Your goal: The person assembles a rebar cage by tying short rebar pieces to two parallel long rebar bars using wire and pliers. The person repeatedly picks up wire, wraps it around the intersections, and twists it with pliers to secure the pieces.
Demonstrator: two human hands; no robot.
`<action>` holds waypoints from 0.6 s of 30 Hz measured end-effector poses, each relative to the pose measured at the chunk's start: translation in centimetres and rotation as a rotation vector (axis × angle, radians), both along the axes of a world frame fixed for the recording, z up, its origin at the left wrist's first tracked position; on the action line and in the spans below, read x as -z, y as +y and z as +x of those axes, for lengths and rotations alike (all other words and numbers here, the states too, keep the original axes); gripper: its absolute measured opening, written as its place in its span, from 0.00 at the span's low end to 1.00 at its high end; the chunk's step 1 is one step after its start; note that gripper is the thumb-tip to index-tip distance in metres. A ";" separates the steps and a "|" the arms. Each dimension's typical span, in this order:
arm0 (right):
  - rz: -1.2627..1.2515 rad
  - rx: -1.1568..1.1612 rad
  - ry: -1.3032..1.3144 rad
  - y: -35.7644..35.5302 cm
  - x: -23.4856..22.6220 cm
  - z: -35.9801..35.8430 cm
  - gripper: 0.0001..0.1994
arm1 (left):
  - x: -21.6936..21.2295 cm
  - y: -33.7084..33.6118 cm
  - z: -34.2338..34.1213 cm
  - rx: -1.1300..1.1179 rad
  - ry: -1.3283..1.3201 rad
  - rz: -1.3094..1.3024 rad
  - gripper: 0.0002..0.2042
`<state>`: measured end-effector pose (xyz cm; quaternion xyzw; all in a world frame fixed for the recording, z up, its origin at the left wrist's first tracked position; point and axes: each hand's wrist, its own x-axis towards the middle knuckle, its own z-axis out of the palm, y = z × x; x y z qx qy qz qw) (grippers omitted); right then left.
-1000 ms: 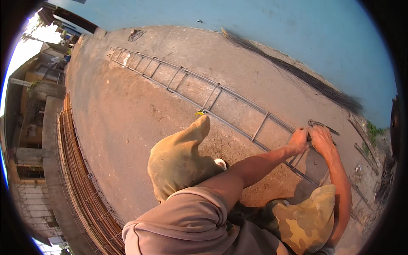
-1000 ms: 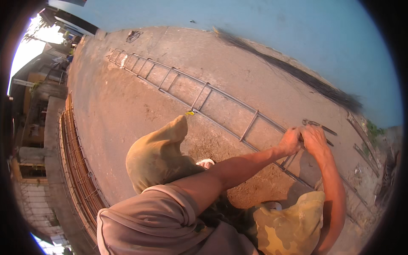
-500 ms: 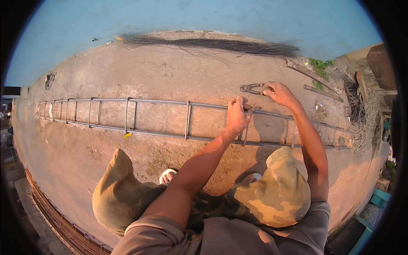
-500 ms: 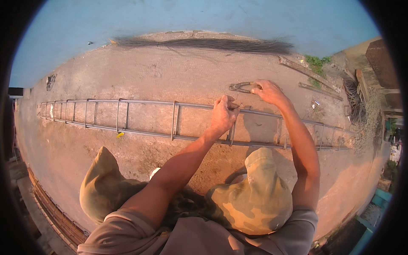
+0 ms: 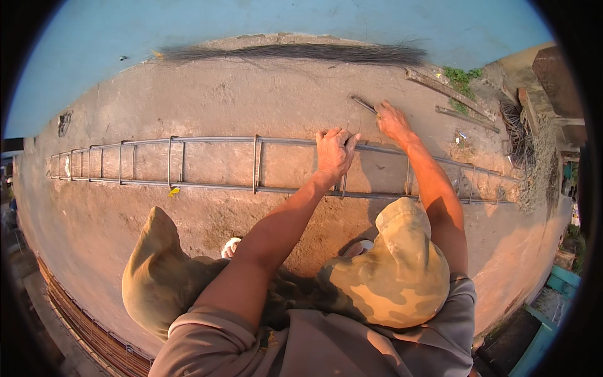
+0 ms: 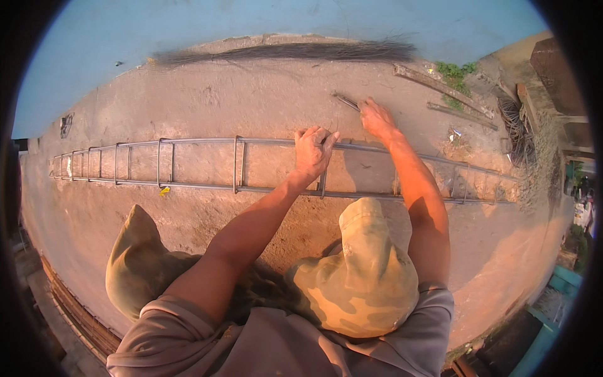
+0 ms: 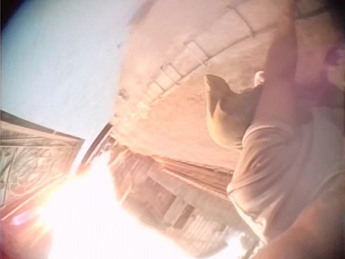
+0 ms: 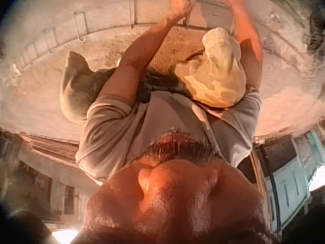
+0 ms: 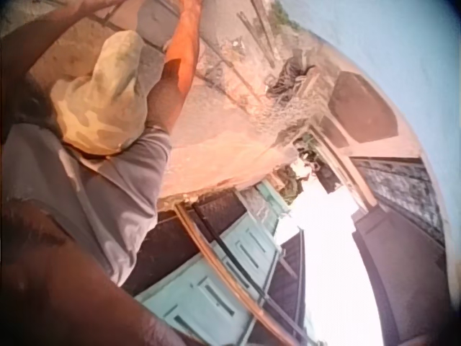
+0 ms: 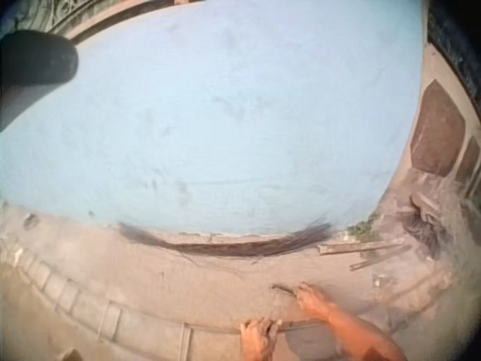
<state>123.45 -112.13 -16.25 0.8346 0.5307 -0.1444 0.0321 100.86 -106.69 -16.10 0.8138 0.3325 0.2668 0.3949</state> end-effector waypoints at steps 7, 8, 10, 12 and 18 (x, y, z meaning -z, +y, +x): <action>-0.020 -0.053 -0.126 -1.6 -7.4 -1.0 0.19 | -1.4 3.2 -2.1 0.270 0.110 -0.418 0.13; -0.111 -0.145 -0.171 -1.4 -9.6 -1.0 0.19 | -1.4 3.7 -2.2 0.258 0.124 -0.435 0.16; -0.241 -0.330 -0.323 -1.7 -11.7 -1.1 0.20 | -1.5 4.3 -2.0 0.241 0.143 -0.467 0.22; -0.324 -0.522 -0.531 -2.7 -13.1 -1.5 0.20 | -1.4 4.1 -1.6 0.269 0.135 -0.467 0.25; -0.282 -0.812 -0.612 -2.6 -13.5 -4.4 0.19 | -2.6 4.7 -1.9 0.269 0.195 -0.545 0.25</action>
